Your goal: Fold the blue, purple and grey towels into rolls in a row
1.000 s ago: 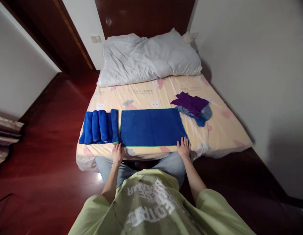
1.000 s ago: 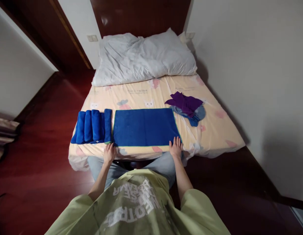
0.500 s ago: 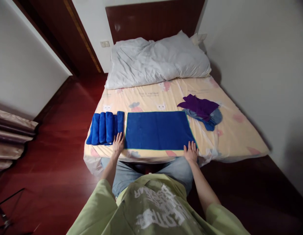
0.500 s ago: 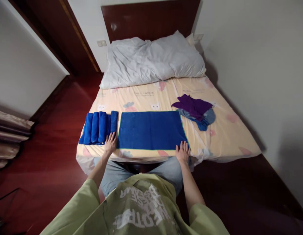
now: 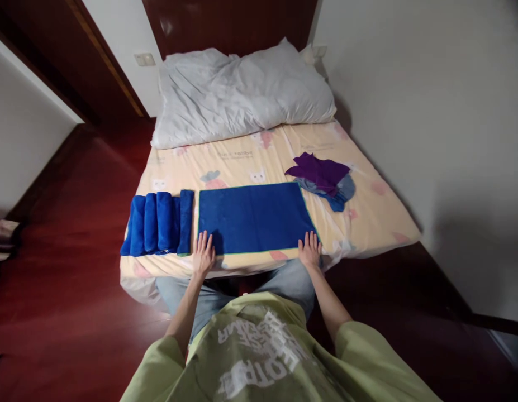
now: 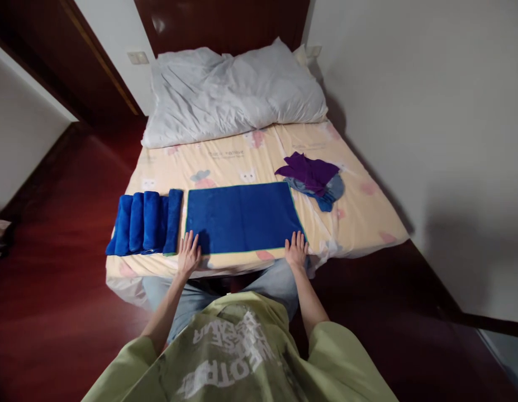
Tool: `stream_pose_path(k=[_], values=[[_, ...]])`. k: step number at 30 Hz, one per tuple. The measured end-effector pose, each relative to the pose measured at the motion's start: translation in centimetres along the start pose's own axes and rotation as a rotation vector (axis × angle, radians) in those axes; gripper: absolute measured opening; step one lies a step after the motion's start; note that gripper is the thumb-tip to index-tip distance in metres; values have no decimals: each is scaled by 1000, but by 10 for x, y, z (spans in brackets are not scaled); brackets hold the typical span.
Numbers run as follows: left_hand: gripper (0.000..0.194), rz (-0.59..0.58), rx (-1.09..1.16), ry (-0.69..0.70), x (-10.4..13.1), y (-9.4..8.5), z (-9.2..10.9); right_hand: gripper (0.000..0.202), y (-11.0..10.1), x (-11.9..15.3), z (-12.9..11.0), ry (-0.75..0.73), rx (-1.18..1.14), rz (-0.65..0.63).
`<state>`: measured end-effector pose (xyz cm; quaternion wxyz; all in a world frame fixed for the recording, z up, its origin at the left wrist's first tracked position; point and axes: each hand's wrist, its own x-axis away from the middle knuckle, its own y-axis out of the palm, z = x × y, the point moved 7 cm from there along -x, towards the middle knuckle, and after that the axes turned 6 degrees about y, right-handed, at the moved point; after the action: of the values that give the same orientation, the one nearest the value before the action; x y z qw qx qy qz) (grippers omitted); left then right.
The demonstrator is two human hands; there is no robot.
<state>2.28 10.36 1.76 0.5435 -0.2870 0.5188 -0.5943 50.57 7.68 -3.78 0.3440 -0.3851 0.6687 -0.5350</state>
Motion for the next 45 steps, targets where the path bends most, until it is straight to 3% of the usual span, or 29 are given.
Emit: stream_pose_path(k=[3,7,14,16,18,21,24,27,31,35,41,45], values=[[60,16,31,-53,9,20,17,70,1,-2,0,3,2,-21],[64,87,13,-180,22,31,13,71,-1,-2,-2,3,-5,3],[58,122,87,-255,27,21,15,69,-8,1,-5,14,-30,-1],[51,131,215,-301,37,18,26,65,-20,-7,-8,26,-35,-28],[42,69,433,-359,51,24,46,57,-39,-24,-14,43,-42,-51],[37,-129,862,-488,73,50,94,46,-71,-71,-44,-39,-102,-53],[45,-293,1288,-683,82,79,146,41,-88,-125,-107,-333,-249,-164],[49,-291,1557,-927,70,96,175,36,-89,-172,-173,-516,-321,-300],[45,-134,1765,-1173,41,102,187,30,-73,-216,-248,-580,-336,-463],[38,-50,1810,-1319,26,109,190,34,-40,-244,-297,-555,-280,-519],[52,-40,1582,-1453,31,123,194,43,21,-263,-330,-551,-137,-545],[61,3,1552,-1480,29,128,196,34,41,-269,-338,-573,-157,-489]])
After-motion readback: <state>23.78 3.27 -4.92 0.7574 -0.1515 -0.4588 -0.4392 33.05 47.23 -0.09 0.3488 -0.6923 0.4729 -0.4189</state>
